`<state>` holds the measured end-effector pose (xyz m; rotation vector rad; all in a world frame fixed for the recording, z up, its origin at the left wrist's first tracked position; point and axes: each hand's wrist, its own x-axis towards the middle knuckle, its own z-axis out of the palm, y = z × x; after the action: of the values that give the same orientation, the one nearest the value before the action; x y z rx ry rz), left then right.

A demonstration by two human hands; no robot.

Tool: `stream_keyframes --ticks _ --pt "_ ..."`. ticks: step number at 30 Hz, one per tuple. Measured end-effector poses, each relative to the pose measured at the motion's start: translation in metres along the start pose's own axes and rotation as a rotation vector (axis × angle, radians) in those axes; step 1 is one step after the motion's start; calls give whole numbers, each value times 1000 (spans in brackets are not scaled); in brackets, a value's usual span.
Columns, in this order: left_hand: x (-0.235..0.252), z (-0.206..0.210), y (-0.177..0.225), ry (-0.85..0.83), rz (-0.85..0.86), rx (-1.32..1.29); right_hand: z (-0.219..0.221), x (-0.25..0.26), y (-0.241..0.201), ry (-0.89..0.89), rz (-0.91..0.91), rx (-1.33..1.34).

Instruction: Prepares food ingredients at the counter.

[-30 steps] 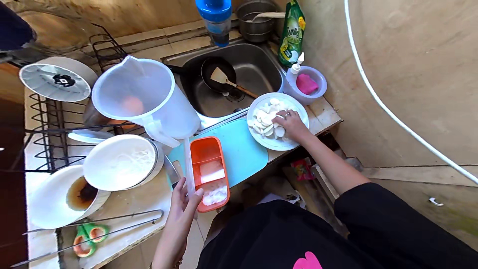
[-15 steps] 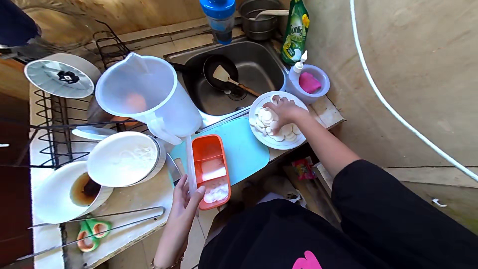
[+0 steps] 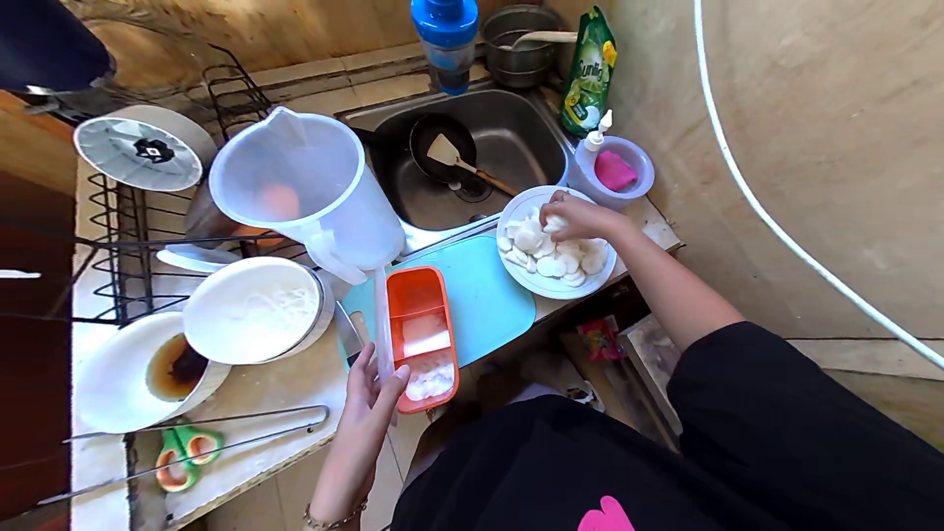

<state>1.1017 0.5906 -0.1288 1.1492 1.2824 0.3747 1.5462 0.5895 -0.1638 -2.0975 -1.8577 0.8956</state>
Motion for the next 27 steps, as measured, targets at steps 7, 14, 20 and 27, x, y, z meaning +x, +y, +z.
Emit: stream_keyframes --ticks 7,14,20,27 --pt "0 0 0 -1 -1 2 9 -63 -11 121 225 -32" --pt "-2 0 3 -1 -17 5 52 -59 -16 195 333 -28" --pt "-4 0 9 -25 -6 -17 25 -70 -33 237 268 -35" --pt "1 -3 5 -53 6 -62 49 -71 -142 380 -150 30"
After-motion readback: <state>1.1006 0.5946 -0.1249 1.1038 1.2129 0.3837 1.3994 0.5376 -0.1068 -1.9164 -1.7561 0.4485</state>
